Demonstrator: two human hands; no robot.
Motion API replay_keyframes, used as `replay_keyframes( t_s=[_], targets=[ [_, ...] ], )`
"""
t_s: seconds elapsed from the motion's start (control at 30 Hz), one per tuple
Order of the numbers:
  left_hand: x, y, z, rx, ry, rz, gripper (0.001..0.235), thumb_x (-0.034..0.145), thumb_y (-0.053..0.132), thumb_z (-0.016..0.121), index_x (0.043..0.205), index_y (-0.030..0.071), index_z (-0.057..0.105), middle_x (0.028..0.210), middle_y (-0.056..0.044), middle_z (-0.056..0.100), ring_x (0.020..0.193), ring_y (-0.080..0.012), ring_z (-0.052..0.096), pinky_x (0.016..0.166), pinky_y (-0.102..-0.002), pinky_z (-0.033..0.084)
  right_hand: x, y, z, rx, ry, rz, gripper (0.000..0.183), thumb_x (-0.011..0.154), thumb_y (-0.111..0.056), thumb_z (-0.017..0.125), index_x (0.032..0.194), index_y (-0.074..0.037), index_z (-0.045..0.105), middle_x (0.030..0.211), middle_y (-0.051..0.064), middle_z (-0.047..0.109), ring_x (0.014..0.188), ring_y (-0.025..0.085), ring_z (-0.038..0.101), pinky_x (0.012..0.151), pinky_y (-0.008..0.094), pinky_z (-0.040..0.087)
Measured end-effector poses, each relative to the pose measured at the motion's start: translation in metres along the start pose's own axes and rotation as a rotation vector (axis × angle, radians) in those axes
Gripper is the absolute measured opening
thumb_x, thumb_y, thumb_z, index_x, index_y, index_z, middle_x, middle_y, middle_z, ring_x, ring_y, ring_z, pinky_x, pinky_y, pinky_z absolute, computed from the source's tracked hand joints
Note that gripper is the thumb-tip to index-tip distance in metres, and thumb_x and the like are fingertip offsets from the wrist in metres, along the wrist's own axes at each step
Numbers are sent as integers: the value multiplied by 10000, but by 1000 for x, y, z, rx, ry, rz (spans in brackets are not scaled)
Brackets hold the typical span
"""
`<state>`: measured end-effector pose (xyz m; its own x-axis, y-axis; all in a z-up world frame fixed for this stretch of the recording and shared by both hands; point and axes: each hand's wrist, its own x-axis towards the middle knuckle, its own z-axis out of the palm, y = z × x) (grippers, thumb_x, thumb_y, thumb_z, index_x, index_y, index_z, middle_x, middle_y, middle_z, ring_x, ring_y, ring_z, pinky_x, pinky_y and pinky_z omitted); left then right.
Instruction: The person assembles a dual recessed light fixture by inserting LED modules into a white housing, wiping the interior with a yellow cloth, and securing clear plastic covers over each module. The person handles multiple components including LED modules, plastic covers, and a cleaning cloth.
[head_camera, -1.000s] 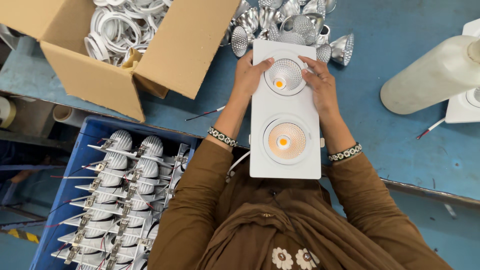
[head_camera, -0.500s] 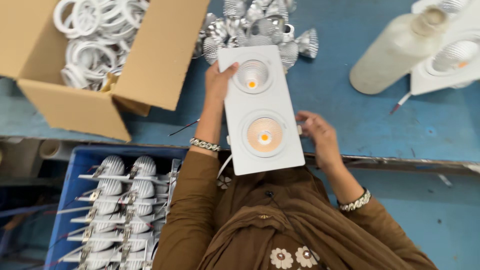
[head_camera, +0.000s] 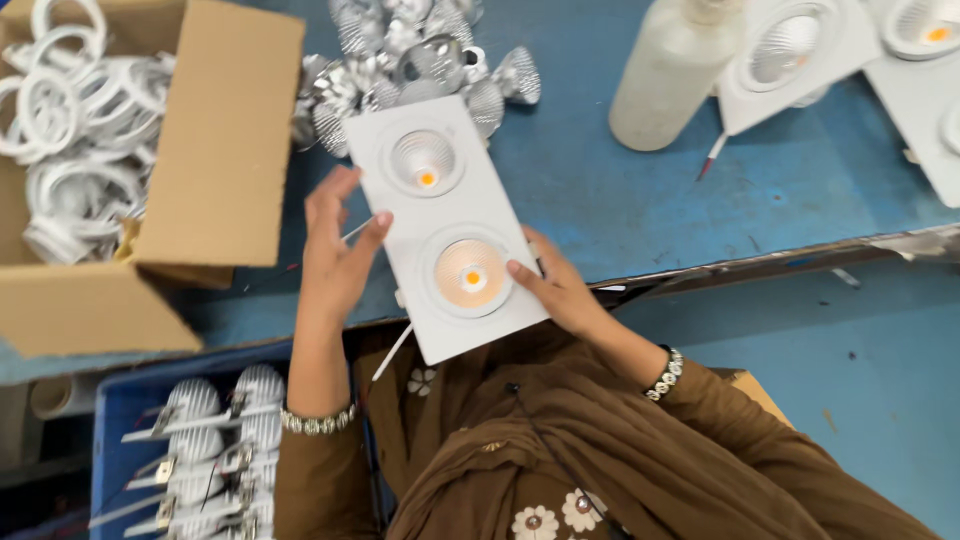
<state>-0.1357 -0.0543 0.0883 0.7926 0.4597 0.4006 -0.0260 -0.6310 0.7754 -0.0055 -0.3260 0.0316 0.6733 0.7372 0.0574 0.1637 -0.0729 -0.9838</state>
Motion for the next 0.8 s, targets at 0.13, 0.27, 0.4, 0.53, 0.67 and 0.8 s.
replay_keyframes(
  t_s=[0.13, 0.27, 0.4, 0.53, 0.67, 0.8],
  targets=[
    [-53, 18, -28, -346, -74, -344, 414, 1015, 227, 647, 1350, -14, 610, 1321, -135, 694, 1210, -194, 652, 1068, -341, 497, 7, 3, 3, 57, -38, -6, 648, 1005, -314, 584, 1531, -12, 355, 1468, 166, 532, 1363, 222, 476, 1139, 339, 345],
    [-64, 8, -11, -416, -144, -399, 450, 988, 250, 651, 1358, 9, 565, 1200, -84, 721, 1117, -155, 650, 1022, -318, 494, 8, 5, 2, 73, -32, -62, 633, 1023, -279, 578, 1544, -11, 337, 1488, 170, 515, 1385, 229, 463, 1163, 337, 325],
    [-43, -7, 13, -603, -167, -430, 421, 1011, 247, 653, 1327, -25, 597, 1204, -101, 705, 1107, -161, 647, 1012, -324, 494, 9, 9, 8, 206, -10, 68, 648, 989, -281, 604, 1531, -27, 356, 1438, 163, 530, 1283, 231, 520, 1073, 337, 417],
    [-17, -10, 40, -480, -158, -485, 406, 952, 168, 700, 1293, -40, 626, 1188, -115, 720, 1040, -171, 657, 940, -322, 512, 11, 19, 10, 219, 4, 133, 641, 1004, -342, 581, 1522, -39, 357, 1392, 162, 567, 1241, 219, 563, 1019, 334, 475],
    [-21, -8, 43, -693, -114, -547, 410, 939, 133, 673, 1307, -37, 612, 1198, -109, 705, 1040, -164, 670, 923, -304, 526, 19, 37, -34, -157, 325, -235, 559, 1092, -365, 561, 1534, -40, 452, 1539, 169, 478, 1398, 262, 519, 1138, 383, 455],
    [-25, -6, 39, -769, -69, -566, 415, 947, 127, 666, 1312, -58, 598, 1199, -126, 702, 1039, -179, 674, 910, -317, 535, 30, 64, -170, -323, 1147, -275, 878, 1042, -495, 684, 1629, -28, 229, 1680, 194, 257, 1558, 331, 327, 1221, 483, 363]
  ],
)
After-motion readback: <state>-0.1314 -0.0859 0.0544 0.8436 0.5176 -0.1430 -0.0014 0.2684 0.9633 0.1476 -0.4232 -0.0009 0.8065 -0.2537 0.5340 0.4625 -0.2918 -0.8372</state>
